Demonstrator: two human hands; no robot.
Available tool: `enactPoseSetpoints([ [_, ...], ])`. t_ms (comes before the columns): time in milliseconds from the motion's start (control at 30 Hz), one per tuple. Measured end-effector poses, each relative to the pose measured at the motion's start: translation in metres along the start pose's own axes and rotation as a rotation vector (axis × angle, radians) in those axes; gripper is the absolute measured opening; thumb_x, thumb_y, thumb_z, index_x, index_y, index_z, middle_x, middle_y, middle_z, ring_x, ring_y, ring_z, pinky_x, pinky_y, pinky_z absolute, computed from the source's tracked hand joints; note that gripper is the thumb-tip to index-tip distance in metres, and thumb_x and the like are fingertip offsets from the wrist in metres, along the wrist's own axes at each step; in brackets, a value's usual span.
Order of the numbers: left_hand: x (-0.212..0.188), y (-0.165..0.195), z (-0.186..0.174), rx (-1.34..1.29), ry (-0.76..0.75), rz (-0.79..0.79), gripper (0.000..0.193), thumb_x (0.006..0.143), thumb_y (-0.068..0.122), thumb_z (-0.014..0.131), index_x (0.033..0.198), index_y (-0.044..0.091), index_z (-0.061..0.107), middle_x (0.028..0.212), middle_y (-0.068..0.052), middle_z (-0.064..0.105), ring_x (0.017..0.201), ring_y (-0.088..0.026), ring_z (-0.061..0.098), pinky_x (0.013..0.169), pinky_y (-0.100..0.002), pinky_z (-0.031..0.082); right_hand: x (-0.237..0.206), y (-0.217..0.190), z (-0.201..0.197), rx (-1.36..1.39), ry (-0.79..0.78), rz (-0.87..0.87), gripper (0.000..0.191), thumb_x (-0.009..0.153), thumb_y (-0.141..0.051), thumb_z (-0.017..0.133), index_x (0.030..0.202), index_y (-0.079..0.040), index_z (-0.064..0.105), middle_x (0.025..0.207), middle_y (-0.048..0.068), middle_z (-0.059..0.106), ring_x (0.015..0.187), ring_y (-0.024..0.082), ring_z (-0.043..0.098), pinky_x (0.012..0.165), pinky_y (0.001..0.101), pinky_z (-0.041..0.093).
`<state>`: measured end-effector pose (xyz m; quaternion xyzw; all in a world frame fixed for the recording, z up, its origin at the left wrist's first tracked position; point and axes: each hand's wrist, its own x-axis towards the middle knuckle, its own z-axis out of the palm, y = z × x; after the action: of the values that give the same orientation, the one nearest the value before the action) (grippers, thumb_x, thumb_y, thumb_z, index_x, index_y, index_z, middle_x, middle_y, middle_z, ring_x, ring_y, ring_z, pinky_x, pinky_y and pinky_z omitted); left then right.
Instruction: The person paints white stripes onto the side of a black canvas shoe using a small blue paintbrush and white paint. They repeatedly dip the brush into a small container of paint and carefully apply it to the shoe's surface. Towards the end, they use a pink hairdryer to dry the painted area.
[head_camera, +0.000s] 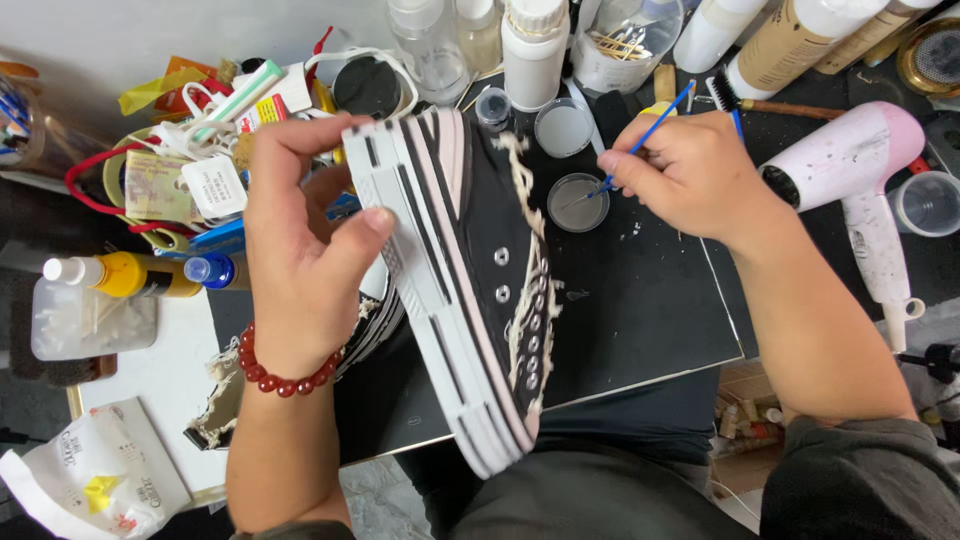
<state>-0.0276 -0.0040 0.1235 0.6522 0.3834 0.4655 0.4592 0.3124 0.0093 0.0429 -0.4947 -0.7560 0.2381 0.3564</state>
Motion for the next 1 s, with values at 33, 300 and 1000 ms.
enactPoseSetpoints([
  [33, -0.001, -0.003, 0.001, -0.005, -0.026, -0.024, 0.046, 0.095, 0.004, 0.066, 0.136, 0.000, 0.047, 0.136, -0.011, 0.058, 0.123, -0.021, 0.062, 0.100, -0.031, 0.059, 0.001, 0.000, 0.000, -0.040, -0.018, -0.027, 0.014, 0.100, -0.014, 0.072, 0.096, 0.000, 0.072, 0.075, 0.008, 0.072, 0.063, 0.016, 0.070, 0.057, 0.0278, 0.052],
  [300, -0.024, -0.051, 0.014, -0.083, -0.190, -0.317, 0.055, 0.083, 0.003, 0.064, 0.137, 0.000, 0.058, 0.127, -0.014, 0.072, 0.110, -0.018, 0.071, 0.087, -0.029, 0.060, 0.011, 0.004, 0.009, -0.110, -0.175, -0.122, 0.015, 0.098, -0.016, 0.070, 0.093, -0.002, 0.071, 0.070, 0.012, 0.067, 0.064, 0.028, 0.067, 0.060, 0.0370, 0.050],
  [1000, -0.023, -0.108, 0.005, -0.097, -0.395, -0.216, 0.059, 0.079, 0.016, 0.062, 0.136, 0.000, 0.064, 0.109, -0.013, 0.078, 0.088, -0.016, 0.076, 0.077, -0.026, 0.061, -0.007, 0.000, 0.040, 1.019, 0.127, 0.143, 0.027, 0.112, -0.016, 0.048, 0.104, 0.007, 0.058, 0.079, 0.028, 0.067, 0.063, 0.032, 0.065, 0.057, 0.0387, 0.054],
])
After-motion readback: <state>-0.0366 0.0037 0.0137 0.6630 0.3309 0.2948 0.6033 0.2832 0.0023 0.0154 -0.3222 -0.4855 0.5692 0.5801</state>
